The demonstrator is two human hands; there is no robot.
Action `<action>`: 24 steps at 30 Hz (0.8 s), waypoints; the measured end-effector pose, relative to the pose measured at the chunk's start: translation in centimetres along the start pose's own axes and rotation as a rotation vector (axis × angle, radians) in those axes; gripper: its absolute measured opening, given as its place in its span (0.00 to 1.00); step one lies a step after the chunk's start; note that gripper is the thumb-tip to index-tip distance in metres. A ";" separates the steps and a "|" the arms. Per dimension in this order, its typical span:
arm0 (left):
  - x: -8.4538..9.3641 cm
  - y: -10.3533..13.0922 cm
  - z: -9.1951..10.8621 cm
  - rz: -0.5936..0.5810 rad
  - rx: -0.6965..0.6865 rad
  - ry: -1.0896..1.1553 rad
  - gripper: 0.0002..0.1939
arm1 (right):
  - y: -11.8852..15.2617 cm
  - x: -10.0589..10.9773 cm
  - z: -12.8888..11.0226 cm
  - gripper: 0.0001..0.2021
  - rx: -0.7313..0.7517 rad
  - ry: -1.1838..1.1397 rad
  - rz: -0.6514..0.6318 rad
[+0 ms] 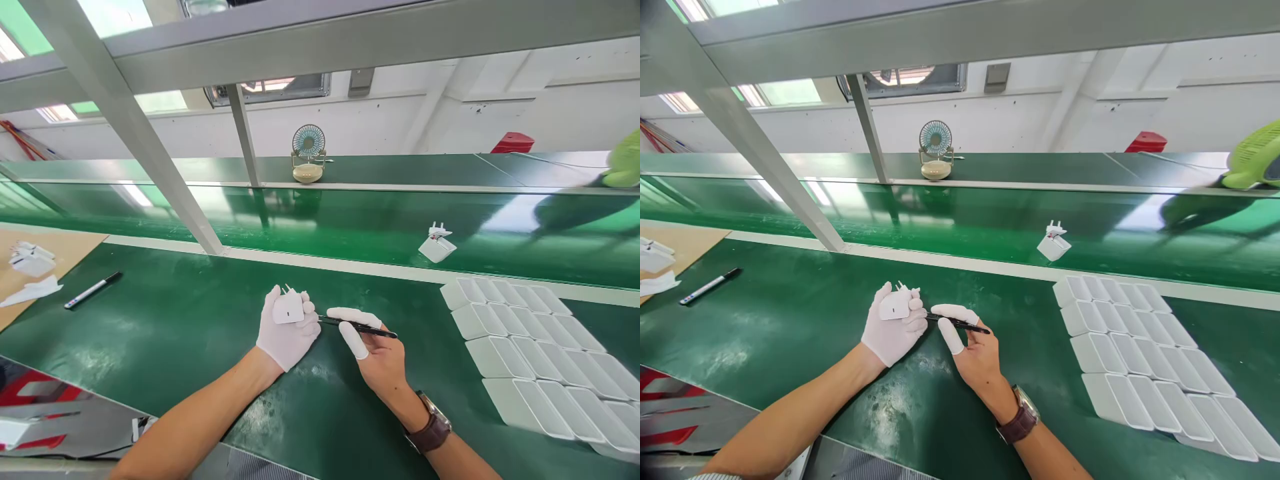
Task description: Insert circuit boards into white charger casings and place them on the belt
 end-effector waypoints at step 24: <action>0.0 -0.2 1.2 0.105 -0.672 -1.477 0.45 | -0.4 1.3 1.2 0.18 0.055 0.115 0.145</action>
Point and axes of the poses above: each hand's wrist, its own y-axis away from the middle knuckle, its own x-axis out of the back of the hand, z = x × y, the point moved 1 cm from there along -y, towards the middle knuckle, and after that the axes turned 8 degrees about y, right-handed, at the moved point
